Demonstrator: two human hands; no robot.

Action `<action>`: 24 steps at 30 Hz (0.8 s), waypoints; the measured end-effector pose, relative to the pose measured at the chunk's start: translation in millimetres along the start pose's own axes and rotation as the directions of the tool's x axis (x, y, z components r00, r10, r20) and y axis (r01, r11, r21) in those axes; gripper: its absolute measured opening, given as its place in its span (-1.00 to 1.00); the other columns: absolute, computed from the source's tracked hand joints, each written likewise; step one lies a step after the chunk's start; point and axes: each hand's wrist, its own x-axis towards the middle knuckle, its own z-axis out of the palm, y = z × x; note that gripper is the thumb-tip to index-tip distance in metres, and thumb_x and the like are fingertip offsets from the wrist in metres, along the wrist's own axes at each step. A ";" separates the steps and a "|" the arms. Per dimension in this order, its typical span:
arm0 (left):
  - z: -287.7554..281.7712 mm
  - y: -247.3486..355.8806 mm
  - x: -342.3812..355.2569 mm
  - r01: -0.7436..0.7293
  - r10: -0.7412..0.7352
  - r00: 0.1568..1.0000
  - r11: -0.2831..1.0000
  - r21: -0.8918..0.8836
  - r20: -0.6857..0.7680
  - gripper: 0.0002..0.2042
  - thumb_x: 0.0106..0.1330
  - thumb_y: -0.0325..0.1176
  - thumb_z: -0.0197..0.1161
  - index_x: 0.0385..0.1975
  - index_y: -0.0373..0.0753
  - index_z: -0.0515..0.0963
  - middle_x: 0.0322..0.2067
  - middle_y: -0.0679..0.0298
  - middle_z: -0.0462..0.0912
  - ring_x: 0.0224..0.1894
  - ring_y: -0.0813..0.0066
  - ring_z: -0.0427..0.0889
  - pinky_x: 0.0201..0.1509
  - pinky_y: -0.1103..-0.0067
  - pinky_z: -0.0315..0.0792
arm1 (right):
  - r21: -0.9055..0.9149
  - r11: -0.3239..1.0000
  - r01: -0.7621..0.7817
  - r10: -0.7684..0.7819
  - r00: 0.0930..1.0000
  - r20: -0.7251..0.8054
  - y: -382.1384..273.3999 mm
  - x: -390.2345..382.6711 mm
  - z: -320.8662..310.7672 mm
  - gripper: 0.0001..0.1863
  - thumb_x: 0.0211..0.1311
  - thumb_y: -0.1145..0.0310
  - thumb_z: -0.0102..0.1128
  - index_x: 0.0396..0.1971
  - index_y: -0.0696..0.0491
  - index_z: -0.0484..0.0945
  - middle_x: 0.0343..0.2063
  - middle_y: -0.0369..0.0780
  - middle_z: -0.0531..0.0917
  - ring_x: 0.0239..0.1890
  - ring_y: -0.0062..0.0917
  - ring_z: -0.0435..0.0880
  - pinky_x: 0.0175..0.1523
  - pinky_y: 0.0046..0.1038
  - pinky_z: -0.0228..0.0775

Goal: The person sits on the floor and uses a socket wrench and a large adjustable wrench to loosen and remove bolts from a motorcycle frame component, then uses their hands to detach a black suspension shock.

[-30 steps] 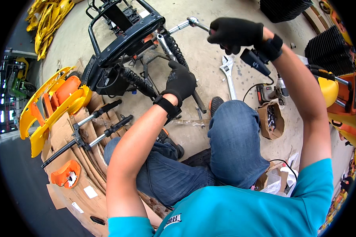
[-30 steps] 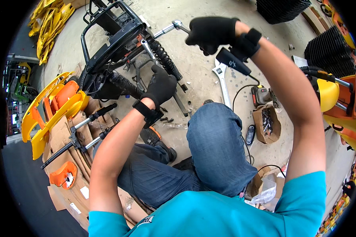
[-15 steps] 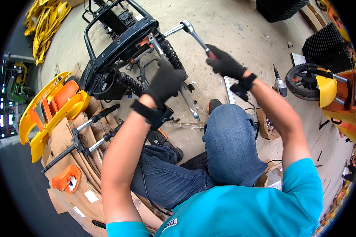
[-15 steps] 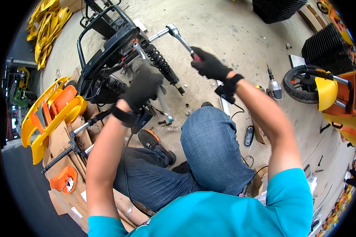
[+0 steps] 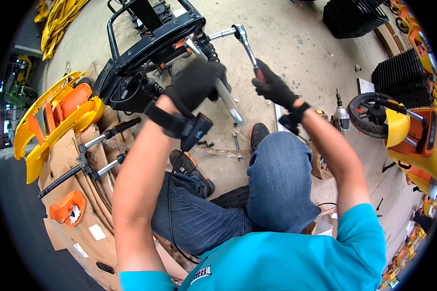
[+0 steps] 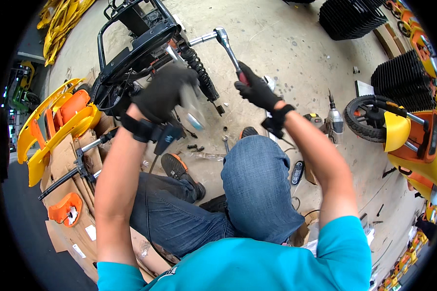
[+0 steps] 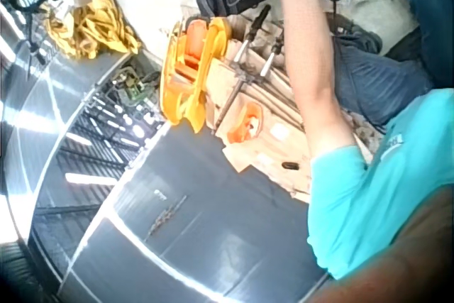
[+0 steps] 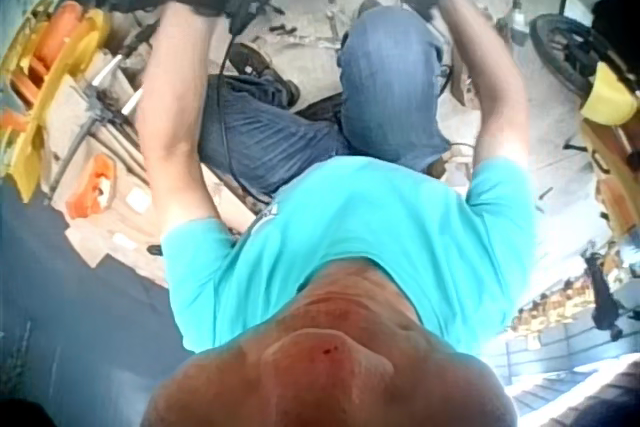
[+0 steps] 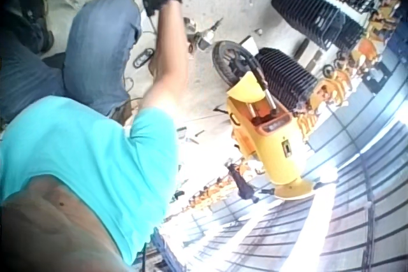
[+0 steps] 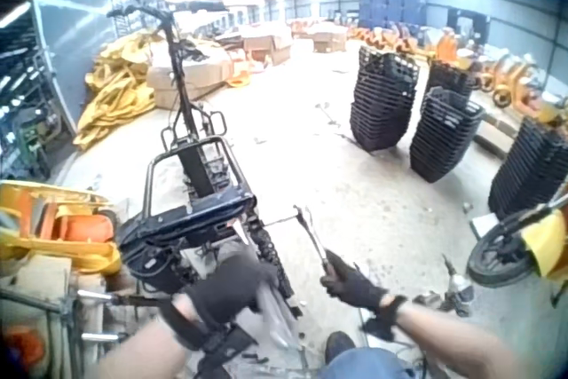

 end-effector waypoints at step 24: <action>-12.8 -38.2 -32.1 0.126 -0.150 0.964 0.985 -0.116 -0.220 -0.72 0.13 -0.38 0.11 -0.20 -0.39 0.34 -0.48 0.18 0.42 -0.52 0.42 0.55 -0.48 0.53 0.48 | -0.317 0.945 -0.079 0.126 0.983 0.133 -153.7 4.6 -49.5 -0.85 0.13 0.34 0.09 -0.46 0.11 0.41 -0.70 -0.29 0.47 -0.71 -0.66 0.43 -0.66 -0.61 0.28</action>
